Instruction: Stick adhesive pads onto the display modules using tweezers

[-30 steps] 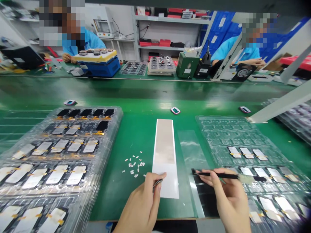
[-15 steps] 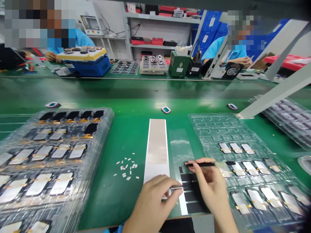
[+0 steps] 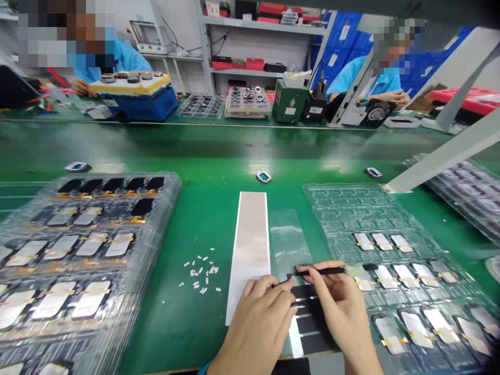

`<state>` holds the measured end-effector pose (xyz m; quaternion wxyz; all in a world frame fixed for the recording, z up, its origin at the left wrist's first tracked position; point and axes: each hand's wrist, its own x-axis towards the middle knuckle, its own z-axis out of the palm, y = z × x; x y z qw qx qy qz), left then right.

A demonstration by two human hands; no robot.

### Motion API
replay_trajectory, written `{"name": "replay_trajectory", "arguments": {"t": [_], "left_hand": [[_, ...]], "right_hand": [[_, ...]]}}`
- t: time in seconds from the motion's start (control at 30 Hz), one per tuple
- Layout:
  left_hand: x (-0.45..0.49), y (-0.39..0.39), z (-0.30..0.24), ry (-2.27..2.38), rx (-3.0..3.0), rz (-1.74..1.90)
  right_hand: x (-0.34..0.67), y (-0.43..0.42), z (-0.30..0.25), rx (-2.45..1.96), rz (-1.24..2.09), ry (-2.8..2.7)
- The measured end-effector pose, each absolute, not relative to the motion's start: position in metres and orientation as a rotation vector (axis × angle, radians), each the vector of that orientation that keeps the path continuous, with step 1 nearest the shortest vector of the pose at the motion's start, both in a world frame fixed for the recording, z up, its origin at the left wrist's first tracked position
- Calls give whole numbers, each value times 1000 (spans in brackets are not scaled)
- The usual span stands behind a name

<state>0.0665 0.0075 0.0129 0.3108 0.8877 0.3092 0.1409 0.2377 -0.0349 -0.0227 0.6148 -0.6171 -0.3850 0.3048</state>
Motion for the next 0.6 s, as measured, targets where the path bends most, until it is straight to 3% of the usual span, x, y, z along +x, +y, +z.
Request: {"name": "replay_trajectory", "arguments": {"t": [0.37, 0.6], "left_hand": [[65, 3, -1, 843, 2273, 617], [60, 5, 3, 936, 2071, 800]], "right_hand": [[238, -33, -24, -1420, 656, -850], [221, -45, 5, -1248, 611, -722]]}}
